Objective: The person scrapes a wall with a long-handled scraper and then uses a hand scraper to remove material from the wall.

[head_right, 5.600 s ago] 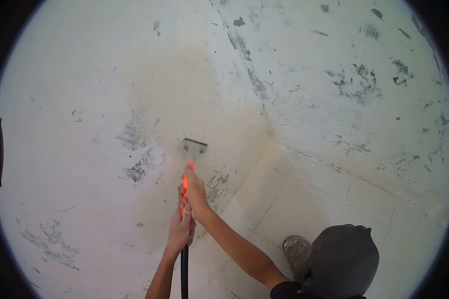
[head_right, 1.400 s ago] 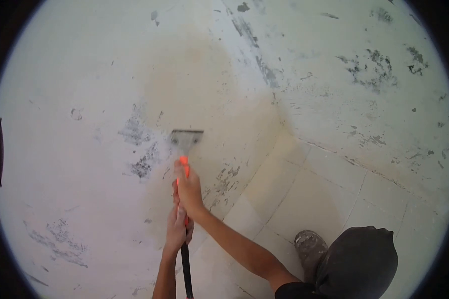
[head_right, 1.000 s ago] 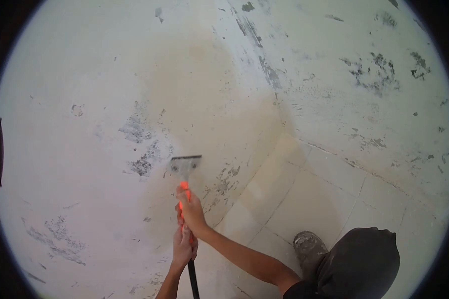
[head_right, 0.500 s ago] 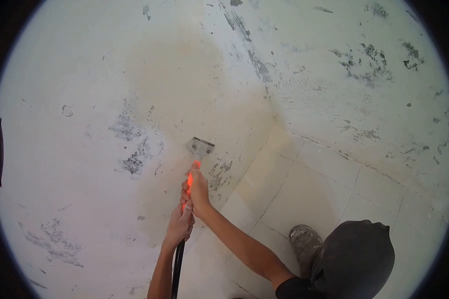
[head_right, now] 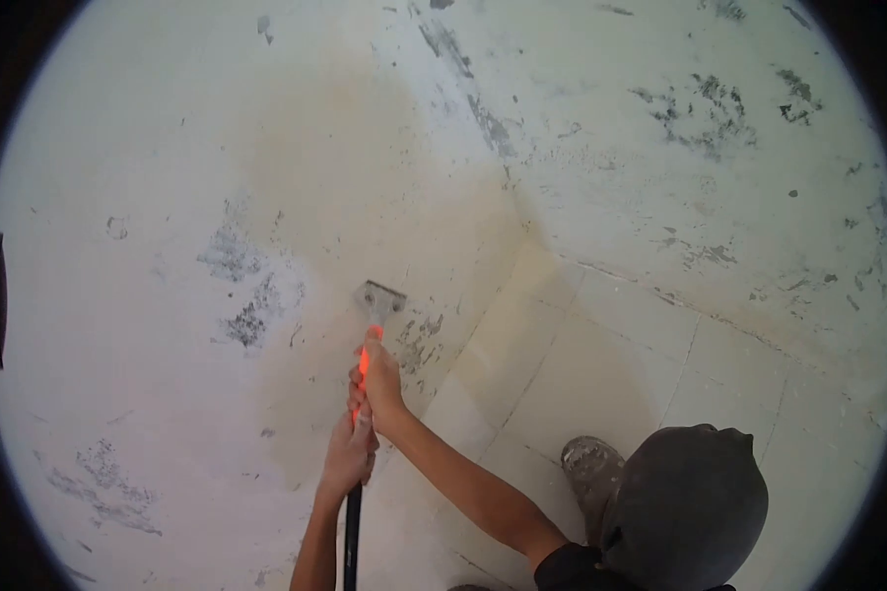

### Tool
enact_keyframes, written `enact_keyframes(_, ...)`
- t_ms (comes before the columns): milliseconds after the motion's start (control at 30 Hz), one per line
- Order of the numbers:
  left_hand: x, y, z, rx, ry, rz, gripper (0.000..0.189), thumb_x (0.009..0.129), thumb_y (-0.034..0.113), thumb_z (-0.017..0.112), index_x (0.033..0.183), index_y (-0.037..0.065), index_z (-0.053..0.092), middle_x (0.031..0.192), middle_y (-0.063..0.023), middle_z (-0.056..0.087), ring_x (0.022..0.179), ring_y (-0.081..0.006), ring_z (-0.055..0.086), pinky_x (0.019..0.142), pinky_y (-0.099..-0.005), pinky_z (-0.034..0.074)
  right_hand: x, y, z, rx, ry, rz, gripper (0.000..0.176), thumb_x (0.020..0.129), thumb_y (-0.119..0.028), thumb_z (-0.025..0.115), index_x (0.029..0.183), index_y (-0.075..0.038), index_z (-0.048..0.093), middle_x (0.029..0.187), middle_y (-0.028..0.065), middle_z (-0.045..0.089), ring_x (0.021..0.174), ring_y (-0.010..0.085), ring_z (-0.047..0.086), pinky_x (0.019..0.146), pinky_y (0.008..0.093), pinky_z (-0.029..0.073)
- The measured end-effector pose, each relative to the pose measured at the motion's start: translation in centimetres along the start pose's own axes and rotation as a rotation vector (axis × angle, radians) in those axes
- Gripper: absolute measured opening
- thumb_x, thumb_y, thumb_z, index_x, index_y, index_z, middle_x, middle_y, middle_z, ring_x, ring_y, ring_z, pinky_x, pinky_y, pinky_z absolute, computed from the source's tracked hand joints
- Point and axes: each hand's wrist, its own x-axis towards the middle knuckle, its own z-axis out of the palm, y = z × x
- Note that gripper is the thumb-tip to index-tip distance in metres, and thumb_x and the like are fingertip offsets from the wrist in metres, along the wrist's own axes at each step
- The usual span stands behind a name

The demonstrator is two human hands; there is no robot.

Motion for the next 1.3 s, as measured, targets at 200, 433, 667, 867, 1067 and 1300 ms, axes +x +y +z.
enact_keyframes(200,3.8,-0.9,1.0,0.008,0.007,-0.002,0.046,0.104,0.051,0.040,0.092,0.007,0.043,0.057,0.0008,0.041,0.033,-0.0089,0.037,0.029,-0.0268,0.030,2.2,-1.9,-0.6,-0.035,0.050,-0.092,0.051,0.096,-0.061,0.049,0.103,-0.011,0.043,0.062,0.0012,0.041,0.041,0.0121,0.035,0.040,0.0303,0.032)
enact_keyframes(433,6.2,2.1,2.5,-0.185,-0.071,-0.039,0.045,0.101,0.050,0.050,0.104,0.005,0.045,0.058,0.0009,0.043,0.035,-0.0077,0.039,0.032,-0.0261,0.033,5.2,-6.3,-1.5,-0.046,0.055,-0.160,0.050,0.096,-0.061,0.048,0.102,-0.012,0.043,0.063,0.0000,0.041,0.042,0.0111,0.033,0.041,0.0294,0.031)
enact_keyframes(667,-0.8,0.8,1.8,-0.098,-0.117,-0.119,0.035,0.101,0.036,0.056,0.108,0.004,0.047,0.061,0.0006,0.045,0.037,-0.0086,0.043,0.034,-0.0264,0.035,5.6,-8.6,-1.9,-0.021,0.038,-0.161,0.049,0.096,-0.061,0.048,0.101,-0.012,0.043,0.064,-0.0002,0.041,0.042,0.0095,0.033,0.041,0.0284,0.032)
enact_keyframes(867,-11.4,-6.7,-1.1,-0.192,-0.156,-0.339,0.037,0.103,0.040,0.050,0.103,0.003,0.052,0.058,0.0002,0.046,0.039,-0.0094,0.043,0.038,-0.0264,0.035,4.8,-7.8,-2.1,-0.008,0.024,-0.143,0.049,0.096,-0.060,0.048,0.100,-0.011,0.044,0.063,-0.0001,0.041,0.042,0.0103,0.034,0.040,0.0285,0.033)
enact_keyframes(1067,-12.8,-7.1,-0.6,0.047,-0.022,-0.136,0.051,0.100,0.057,0.047,0.103,0.007,0.058,0.065,0.0018,0.048,0.054,-0.0111,0.045,0.050,-0.0287,0.040,6.7,-9.8,-2.8,0.032,0.040,-0.115,0.049,0.096,-0.063,0.049,0.098,-0.014,0.043,0.064,-0.0009,0.040,0.043,0.0087,0.033,0.041,0.0270,0.031)
enact_keyframes(1300,-12.7,-6.3,1.2,-0.007,0.012,-0.262,0.045,0.103,0.046,0.048,0.094,0.003,0.055,0.060,0.0009,0.048,0.051,-0.0072,0.045,0.047,-0.0258,0.036,5.5,-8.1,-2.6,-0.125,0.210,-0.336,0.041,0.101,-0.053,0.043,0.107,-0.012,0.042,0.073,0.0015,0.044,0.043,0.0118,0.039,0.039,0.0294,0.035)
